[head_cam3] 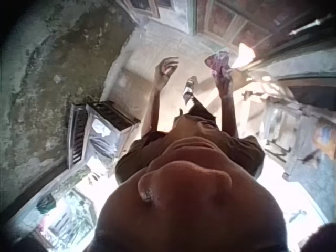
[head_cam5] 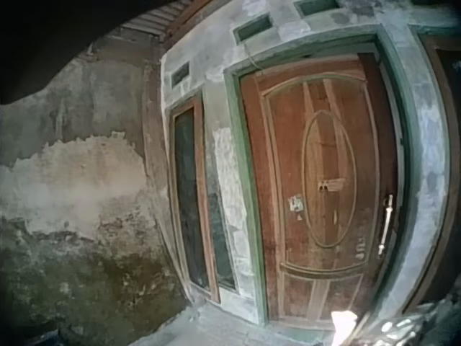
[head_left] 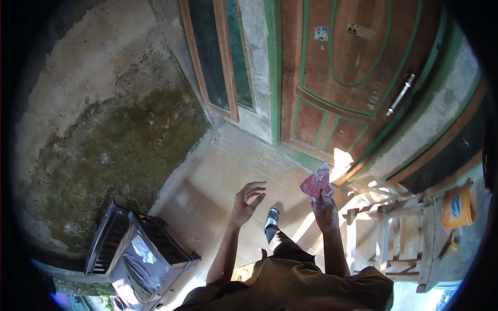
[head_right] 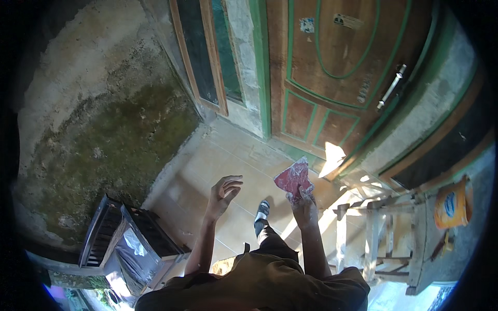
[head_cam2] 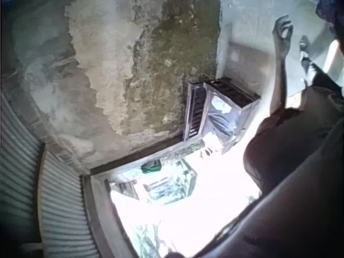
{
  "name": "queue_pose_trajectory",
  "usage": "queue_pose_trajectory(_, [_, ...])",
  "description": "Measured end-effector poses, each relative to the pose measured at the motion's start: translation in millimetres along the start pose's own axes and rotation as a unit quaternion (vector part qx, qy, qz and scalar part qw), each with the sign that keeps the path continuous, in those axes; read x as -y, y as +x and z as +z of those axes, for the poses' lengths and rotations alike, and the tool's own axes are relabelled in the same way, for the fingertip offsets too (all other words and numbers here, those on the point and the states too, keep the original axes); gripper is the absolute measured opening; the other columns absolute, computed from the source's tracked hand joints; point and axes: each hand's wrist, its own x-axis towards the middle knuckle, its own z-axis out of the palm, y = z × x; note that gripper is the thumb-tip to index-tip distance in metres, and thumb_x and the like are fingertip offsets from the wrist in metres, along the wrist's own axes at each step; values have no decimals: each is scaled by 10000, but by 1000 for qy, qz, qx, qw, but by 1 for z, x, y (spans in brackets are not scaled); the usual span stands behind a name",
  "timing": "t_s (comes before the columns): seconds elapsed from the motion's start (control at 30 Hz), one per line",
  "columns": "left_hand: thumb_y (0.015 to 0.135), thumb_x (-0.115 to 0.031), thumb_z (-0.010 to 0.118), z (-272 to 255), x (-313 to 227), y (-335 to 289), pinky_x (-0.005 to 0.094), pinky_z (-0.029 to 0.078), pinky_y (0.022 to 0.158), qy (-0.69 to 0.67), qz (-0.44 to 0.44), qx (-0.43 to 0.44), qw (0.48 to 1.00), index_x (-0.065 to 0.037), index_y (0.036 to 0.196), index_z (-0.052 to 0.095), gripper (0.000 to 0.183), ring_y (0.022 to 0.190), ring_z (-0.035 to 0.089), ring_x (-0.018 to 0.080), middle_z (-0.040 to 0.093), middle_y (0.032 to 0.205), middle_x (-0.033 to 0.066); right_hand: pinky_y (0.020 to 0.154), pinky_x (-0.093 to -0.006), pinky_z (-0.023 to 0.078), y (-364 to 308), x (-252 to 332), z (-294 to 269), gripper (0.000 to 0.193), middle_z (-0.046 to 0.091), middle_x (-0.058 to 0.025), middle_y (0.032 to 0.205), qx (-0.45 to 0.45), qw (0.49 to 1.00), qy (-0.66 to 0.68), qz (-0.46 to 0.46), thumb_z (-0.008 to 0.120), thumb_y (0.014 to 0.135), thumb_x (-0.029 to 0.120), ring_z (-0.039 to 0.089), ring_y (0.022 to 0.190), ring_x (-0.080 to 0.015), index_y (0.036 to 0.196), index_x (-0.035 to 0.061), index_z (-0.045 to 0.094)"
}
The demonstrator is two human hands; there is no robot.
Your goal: The person applies wall putty to a concrete wall with a scraper, filling holes and cracks.
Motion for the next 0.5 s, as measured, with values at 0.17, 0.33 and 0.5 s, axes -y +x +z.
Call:
queue_pose_trajectory(0.17, [812,3,594,-49,6,85,299,472,847,45,9,1,999,-8,1100,541,293,958,595,170,596,1087,94,822,-419,461,98,-29,9,256,537,-80,1078,-49,997,19,56,543,866,106,527,948,-213,1116,78,495])
queue_pose_trajectory(0.33, [833,-22,579,-88,4,162,319,464,854,76,10,10,997,15,1079,544,252,962,598,195,607,1052,124,832,-425,477,191,-47,67,293,533,-108,1054,-2,999,-8,49,582,841,93,555,899,-242,1123,69,506])
queue_pose_trajectory(0.5, [844,-50,578,-100,9,217,304,473,790,9,1,-8,1000,36,992,593,171,859,610,175,641,929,120,838,-367,488,275,-77,83,434,523,-128,1084,47,957,-264,-109,585,818,14,547,978,-242,1228,85,466])
